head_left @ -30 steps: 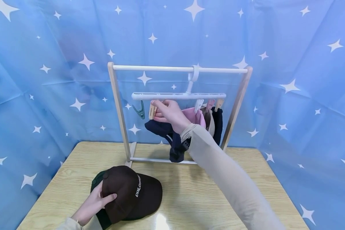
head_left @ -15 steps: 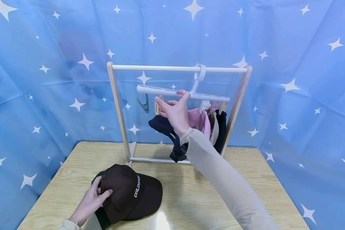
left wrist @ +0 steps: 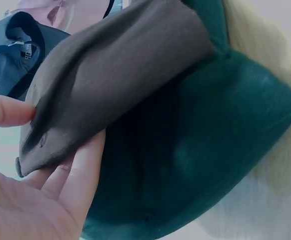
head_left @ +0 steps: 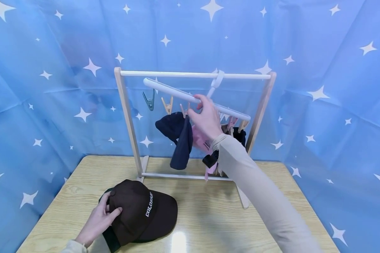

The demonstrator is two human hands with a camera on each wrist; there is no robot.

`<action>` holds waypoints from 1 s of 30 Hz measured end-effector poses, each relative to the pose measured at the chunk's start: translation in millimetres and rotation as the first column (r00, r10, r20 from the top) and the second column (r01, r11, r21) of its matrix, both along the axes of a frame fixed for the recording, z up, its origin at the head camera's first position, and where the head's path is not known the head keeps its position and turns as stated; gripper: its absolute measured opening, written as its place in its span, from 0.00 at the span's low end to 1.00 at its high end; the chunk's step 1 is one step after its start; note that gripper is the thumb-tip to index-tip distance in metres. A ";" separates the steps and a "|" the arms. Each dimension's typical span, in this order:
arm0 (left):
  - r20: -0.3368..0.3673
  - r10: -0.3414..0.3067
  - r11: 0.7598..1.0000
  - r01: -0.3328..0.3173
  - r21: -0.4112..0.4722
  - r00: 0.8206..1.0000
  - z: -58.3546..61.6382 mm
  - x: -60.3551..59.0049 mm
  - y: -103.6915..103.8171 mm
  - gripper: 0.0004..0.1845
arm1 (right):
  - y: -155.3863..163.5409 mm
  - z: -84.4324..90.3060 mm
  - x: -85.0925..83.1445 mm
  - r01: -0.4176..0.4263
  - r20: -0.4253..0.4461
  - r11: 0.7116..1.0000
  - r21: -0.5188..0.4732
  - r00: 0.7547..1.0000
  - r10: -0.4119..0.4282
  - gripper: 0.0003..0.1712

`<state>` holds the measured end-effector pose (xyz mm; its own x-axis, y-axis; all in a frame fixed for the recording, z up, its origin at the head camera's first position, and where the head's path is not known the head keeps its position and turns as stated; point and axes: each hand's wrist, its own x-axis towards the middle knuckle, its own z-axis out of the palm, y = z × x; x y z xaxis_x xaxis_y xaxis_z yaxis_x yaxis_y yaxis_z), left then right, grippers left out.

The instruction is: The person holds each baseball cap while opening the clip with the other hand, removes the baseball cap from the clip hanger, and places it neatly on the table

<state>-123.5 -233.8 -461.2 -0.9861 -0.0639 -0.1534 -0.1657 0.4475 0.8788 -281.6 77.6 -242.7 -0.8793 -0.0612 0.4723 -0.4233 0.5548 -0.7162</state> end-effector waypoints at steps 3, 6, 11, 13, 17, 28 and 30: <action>-0.027 -0.027 0.997 0.025 -0.073 0.999 3.0 1.2 -4.3 0.36 | 3.3 3.6 -1.6 0.068 -0.120 0.980 0.189 0.992 -0.045 0.26; -0.049 -0.054 0.991 0.047 -0.123 0.997 6.8 3.1 -8.0 0.36 | 6.6 4.6 -6.2 0.081 -0.257 0.942 0.326 0.966 0.006 0.23; -0.120 -0.068 0.982 0.045 -0.182 0.990 15.5 2.5 -14.4 0.34 | 10.8 -0.8 -15.2 0.069 -0.363 0.880 0.470 0.924 0.121 0.28; -0.161 -0.072 0.976 0.036 -0.215 0.984 20.9 0.4 -16.8 0.33 | 12.1 -5.2 -17.7 0.074 -0.381 0.857 0.510 0.913 0.148 0.33; -0.245 -0.092 0.961 0.022 -0.276 0.965 33.9 -6.0 -18.6 0.30 | 14.0 -12.0 -20.7 0.087 -0.426 0.830 0.551 0.884 0.191 0.35; -0.475 -0.096 0.965 -0.036 -0.260 0.875 65.4 -32.2 9.2 0.25 | 13.5 -13.2 -23.1 0.106 -0.396 0.768 0.632 0.896 0.203 0.35; -0.482 -0.106 0.968 -0.019 -0.249 0.869 68.0 -37.0 17.4 0.25 | 12.7 -12.5 -23.9 0.105 -0.378 0.749 0.654 0.903 0.203 0.36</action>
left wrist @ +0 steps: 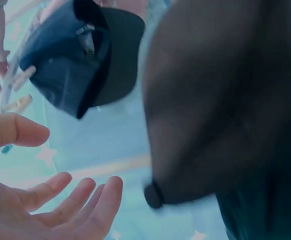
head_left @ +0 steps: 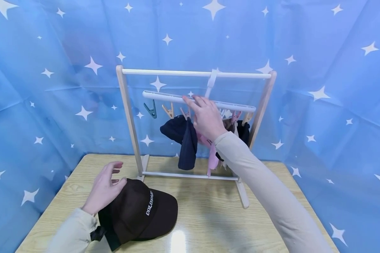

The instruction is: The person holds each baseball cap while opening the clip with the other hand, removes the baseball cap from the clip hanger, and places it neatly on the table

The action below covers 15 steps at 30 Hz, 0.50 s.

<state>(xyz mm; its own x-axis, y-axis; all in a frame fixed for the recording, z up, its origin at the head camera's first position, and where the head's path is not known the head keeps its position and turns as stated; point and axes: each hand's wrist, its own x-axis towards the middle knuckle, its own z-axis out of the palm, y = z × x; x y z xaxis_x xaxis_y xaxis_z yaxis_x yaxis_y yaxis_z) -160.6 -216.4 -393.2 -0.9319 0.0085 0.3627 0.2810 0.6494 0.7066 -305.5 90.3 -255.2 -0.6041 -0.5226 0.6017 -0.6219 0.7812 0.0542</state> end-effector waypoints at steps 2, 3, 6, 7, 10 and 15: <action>0.003 -0.027 1.000 0.027 0.008 1.000 1.3 -4.7 9.0 0.25 | 0.7 1.6 0.5 0.011 0.014 1.000 0.023 1.000 -0.011 0.37; 0.007 -0.043 0.999 0.043 0.019 0.999 1.7 -7.0 13.5 0.25 | 1.2 2.0 0.7 0.014 0.017 0.999 0.033 1.000 -0.014 0.38; 0.011 -0.084 0.996 0.084 0.036 0.996 2.6 -14.5 26.6 0.25 | 2.3 3.1 1.6 0.027 0.024 0.998 0.062 0.999 -0.028 0.39; 0.012 -0.096 0.995 0.095 0.038 0.995 3.2 -17.3 30.9 0.24 | 2.7 3.4 2.2 0.031 0.025 0.997 0.068 0.999 -0.033 0.40; 0.022 -0.130 0.991 0.129 0.042 0.991 7.3 -26.7 43.6 0.23 | 2.8 4.0 3.9 0.054 0.034 0.995 0.083 0.998 -0.057 0.39; 0.033 -0.190 0.981 0.189 0.044 0.981 20.1 -44.0 65.1 0.22 | -0.6 6.2 9.4 0.087 0.037 0.992 0.096 0.995 -0.091 0.35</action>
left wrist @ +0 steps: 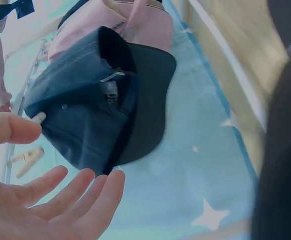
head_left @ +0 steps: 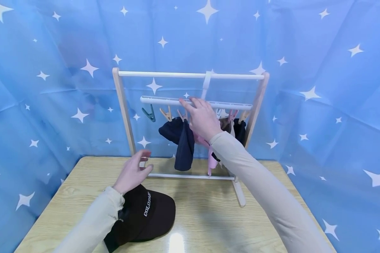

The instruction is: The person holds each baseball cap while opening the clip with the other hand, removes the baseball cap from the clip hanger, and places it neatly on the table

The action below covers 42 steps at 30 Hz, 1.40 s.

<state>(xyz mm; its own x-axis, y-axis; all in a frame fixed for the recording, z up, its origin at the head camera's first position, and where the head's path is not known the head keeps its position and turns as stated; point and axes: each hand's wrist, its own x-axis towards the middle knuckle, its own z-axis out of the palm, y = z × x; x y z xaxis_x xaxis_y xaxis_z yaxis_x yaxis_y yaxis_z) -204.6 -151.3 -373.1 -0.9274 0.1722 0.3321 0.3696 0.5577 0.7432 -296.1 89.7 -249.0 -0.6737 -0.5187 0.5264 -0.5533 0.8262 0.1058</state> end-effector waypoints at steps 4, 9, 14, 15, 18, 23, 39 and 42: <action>0.006 -0.037 0.999 0.037 0.010 0.999 12.5 -16.3 19.3 0.22 | -4.8 -0.3 -0.8 0.007 -0.009 1.000 0.001 1.000 -0.007 0.34; 0.013 -0.071 0.997 0.071 0.008 0.997 22.9 -38.4 42.8 0.26 | -10.0 -1.1 -3.0 0.026 -0.007 1.000 0.007 1.000 -0.026 0.33; -0.010 -0.085 0.996 0.084 -0.042 0.996 30.4 -55.9 62.8 0.33 | -17.5 -0.9 -0.5 0.047 0.020 0.998 0.042 0.999 -0.048 0.33; -0.008 -0.078 0.996 0.077 -0.048 0.997 32.2 -58.7 66.4 0.35 | -19.3 -0.8 0.1 0.050 0.023 0.998 0.050 0.998 -0.051 0.33; -0.009 -0.040 0.997 0.040 -0.060 0.999 37.9 -64.2 74.9 0.36 | -24.1 -0.8 2.0 0.055 0.023 0.996 0.069 0.998 -0.056 0.33; -0.043 0.018 0.999 -0.020 -0.047 0.999 41.0 -73.6 78.3 0.24 | -26.2 0.7 3.4 0.046 0.041 0.997 0.057 0.998 -0.049 0.34; -0.021 -0.071 0.992 0.068 -0.102 0.997 44.3 -71.1 69.8 0.16 | -1.5 -0.3 0.6 -0.214 0.063 0.910 -0.355 0.966 0.251 0.21; -0.010 -0.083 0.992 0.082 -0.092 0.996 43.7 -68.7 72.2 0.14 | 0.5 -3.6 1.3 -0.234 -0.007 0.911 -0.340 0.969 0.247 0.13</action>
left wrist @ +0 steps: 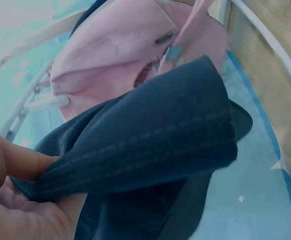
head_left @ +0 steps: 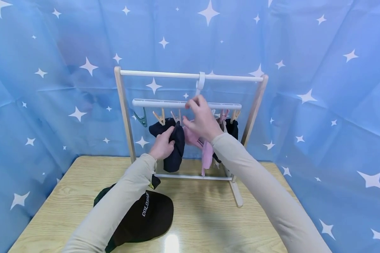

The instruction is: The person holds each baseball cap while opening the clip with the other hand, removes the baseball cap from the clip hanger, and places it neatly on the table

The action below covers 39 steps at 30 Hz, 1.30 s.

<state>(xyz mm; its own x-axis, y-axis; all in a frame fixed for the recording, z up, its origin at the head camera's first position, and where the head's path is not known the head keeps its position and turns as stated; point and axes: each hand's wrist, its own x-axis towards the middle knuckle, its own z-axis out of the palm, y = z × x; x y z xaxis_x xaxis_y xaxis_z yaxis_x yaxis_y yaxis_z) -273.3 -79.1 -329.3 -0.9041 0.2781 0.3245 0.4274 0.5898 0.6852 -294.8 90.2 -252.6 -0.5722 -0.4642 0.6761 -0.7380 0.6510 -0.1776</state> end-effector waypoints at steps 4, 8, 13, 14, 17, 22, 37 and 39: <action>-0.003 -0.036 0.999 0.036 -0.007 0.999 -0.2 4.2 5.1 0.13 | -0.9 -5.3 3.0 0.100 -0.055 0.992 0.083 0.994 -0.096 0.16; -0.022 -0.059 0.997 0.058 -0.043 0.998 0.5 9.9 8.8 0.19 | -2.7 -6.3 7.7 0.190 -0.062 0.976 0.111 0.981 -0.184 0.19; -0.033 -0.077 0.995 0.075 -0.069 0.996 2.8 16.1 10.8 0.23 | -8.9 1.2 14.4 0.245 0.007 0.965 0.090 0.969 -0.247 0.20; -0.034 -0.081 0.995 0.079 -0.068 0.996 3.3 17.6 11.5 0.24 | -11.3 3.3 15.9 0.258 0.042 0.962 0.087 0.964 -0.262 0.20; -0.034 -0.088 0.995 0.086 -0.051 0.996 4.7 22.7 15.1 0.26 | -19.6 8.3 21.6 0.277 0.180 0.958 0.072 0.941 -0.285 0.23; -0.069 -0.106 0.994 0.104 -0.033 0.992 7.6 29.5 20.0 0.23 | -28.8 7.5 25.1 0.292 0.205 0.954 0.073 0.931 -0.301 0.29; -0.065 -0.243 0.969 0.238 -0.068 0.968 16.3 31.7 -4.4 0.16 | -18.0 40.3 10.1 0.176 0.783 0.978 -0.116 0.621 -0.019 0.21; -0.073 -0.253 0.966 0.247 -0.077 0.965 16.7 32.2 -5.9 0.14 | -17.7 44.3 8.0 0.188 0.832 0.970 -0.155 0.554 0.025 0.16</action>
